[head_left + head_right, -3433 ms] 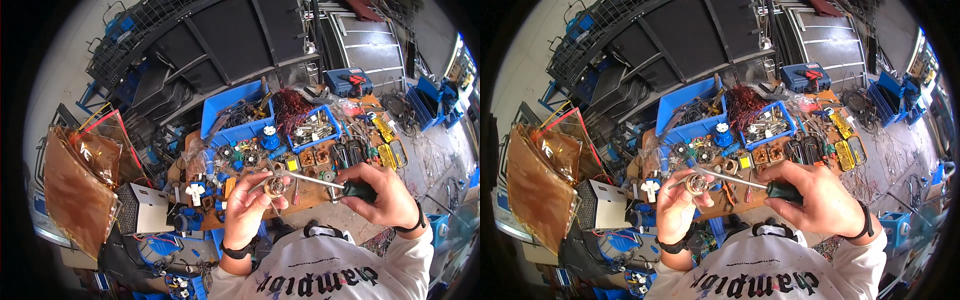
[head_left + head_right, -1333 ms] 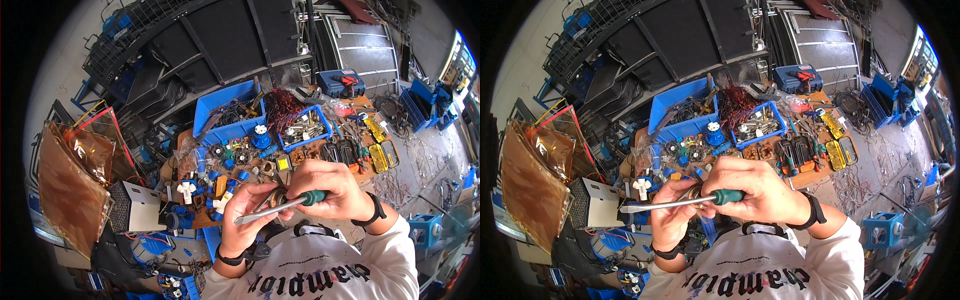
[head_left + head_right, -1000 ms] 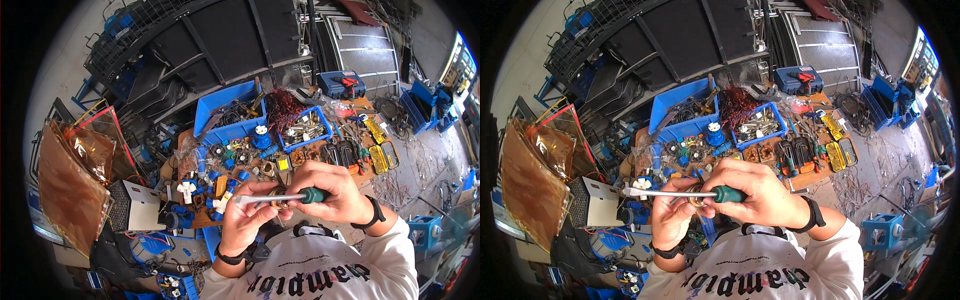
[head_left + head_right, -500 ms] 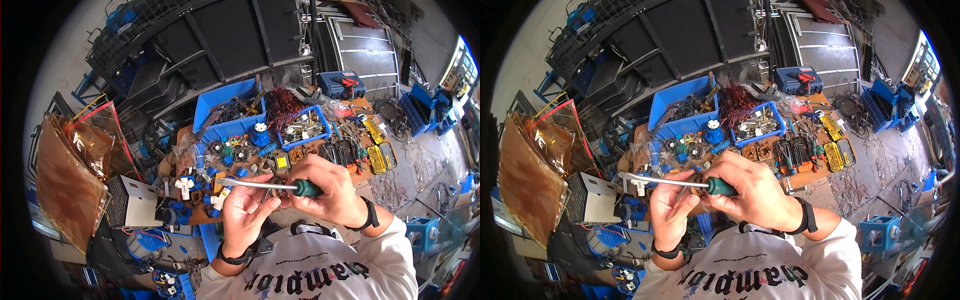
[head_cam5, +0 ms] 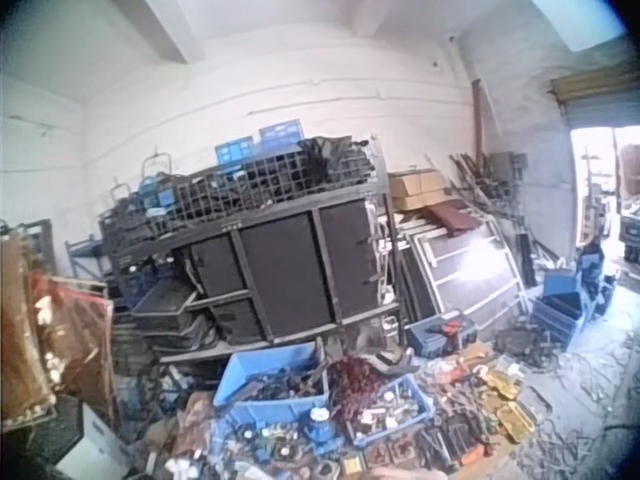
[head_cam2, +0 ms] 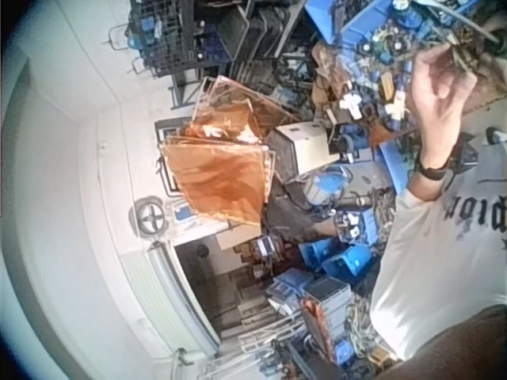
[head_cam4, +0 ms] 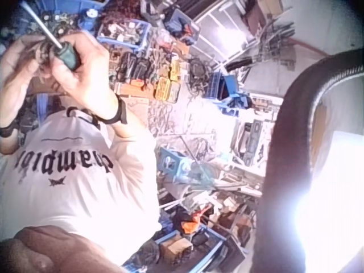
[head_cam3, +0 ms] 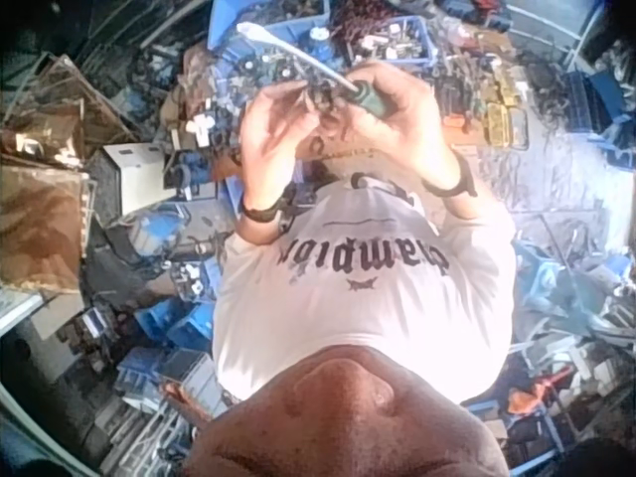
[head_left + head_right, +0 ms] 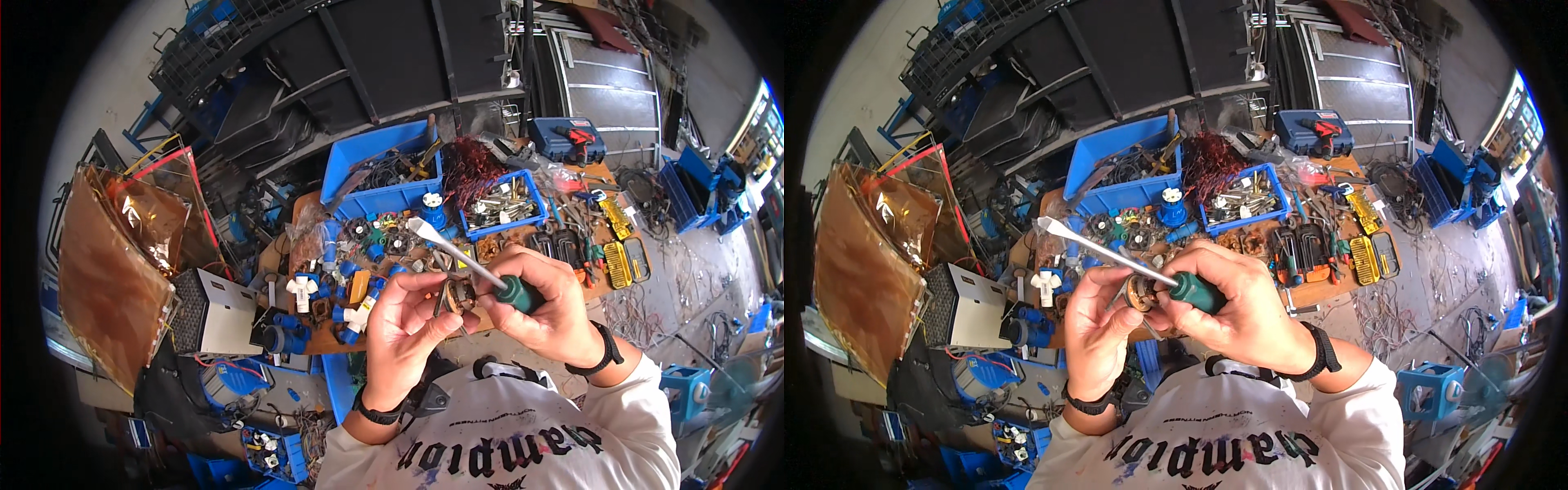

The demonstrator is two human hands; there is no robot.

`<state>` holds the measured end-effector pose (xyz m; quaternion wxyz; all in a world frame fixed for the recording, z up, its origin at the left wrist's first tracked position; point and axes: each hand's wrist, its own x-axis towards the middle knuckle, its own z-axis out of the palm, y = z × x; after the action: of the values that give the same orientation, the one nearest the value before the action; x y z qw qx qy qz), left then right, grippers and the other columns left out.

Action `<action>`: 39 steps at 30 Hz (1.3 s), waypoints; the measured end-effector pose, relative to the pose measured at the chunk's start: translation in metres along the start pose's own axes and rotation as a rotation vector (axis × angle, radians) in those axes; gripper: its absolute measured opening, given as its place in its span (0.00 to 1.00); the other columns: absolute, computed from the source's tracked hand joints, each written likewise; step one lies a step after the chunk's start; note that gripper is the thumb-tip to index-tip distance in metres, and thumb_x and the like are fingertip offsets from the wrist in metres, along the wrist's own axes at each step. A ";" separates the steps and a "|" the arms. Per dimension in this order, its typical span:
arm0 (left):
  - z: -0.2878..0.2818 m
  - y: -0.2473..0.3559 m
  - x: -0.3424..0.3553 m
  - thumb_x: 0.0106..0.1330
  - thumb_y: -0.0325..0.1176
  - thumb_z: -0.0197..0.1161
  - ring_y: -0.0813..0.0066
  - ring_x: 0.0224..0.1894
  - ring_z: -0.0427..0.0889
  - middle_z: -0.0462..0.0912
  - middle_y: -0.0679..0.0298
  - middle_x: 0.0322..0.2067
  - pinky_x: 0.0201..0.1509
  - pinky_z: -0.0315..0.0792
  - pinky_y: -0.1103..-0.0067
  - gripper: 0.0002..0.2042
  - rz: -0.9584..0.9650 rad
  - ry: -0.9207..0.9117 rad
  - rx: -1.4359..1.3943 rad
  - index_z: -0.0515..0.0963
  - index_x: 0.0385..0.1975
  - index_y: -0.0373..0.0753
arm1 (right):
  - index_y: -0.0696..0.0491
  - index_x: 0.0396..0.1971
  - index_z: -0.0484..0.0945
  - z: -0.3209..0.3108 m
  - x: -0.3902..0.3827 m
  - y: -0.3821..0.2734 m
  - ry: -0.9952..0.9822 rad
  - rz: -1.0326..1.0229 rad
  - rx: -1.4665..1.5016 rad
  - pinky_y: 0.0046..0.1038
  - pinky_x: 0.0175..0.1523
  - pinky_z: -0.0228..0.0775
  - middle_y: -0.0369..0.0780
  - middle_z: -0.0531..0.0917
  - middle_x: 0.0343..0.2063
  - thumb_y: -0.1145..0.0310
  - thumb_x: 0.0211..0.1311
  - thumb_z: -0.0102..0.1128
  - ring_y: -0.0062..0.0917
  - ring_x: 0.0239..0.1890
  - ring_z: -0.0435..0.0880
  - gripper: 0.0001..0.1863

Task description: The person uses a screwdriver to manipulate a small cylindrical electrical component, likely a motor or switch, held in their left hand. They repeatedly probe and adjust internal parts of the component while standing at a cluttered workbench.

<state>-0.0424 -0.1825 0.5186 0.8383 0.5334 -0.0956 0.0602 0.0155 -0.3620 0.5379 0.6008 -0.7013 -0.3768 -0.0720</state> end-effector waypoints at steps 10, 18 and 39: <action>-0.002 -0.012 0.003 0.55 0.15 0.64 0.66 0.40 0.82 0.75 0.55 0.45 0.44 0.79 0.75 0.21 0.245 0.121 0.103 0.65 0.46 0.33 | 0.58 0.41 0.74 -0.005 -0.010 -0.010 0.006 0.185 0.058 0.24 0.34 0.69 0.39 0.80 0.29 0.71 0.55 0.65 0.23 0.29 0.79 0.15; 0.004 -0.009 0.012 0.55 0.15 0.64 0.63 0.42 0.82 0.71 0.55 0.48 0.44 0.80 0.72 0.32 0.372 0.261 0.076 0.57 0.60 0.33 | 0.57 0.44 0.74 -0.025 -0.024 -0.016 -0.117 0.162 -0.084 0.26 0.33 0.71 0.42 0.81 0.30 0.74 0.55 0.63 0.29 0.29 0.81 0.16; 0.006 -0.020 0.019 0.53 0.19 0.66 0.62 0.35 0.83 0.73 0.56 0.42 0.38 0.80 0.70 0.24 0.506 0.304 0.188 0.66 0.50 0.34 | 0.51 0.43 0.80 -0.038 -0.033 -0.027 -0.119 0.024 -0.431 0.27 0.23 0.70 0.35 0.75 0.22 0.76 0.46 0.67 0.25 0.19 0.77 0.20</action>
<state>-0.0206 -0.1961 0.5073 0.7484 0.5527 -0.0928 0.3547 -0.0104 -0.4107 0.5510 0.4144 -0.8210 -0.3792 -0.1021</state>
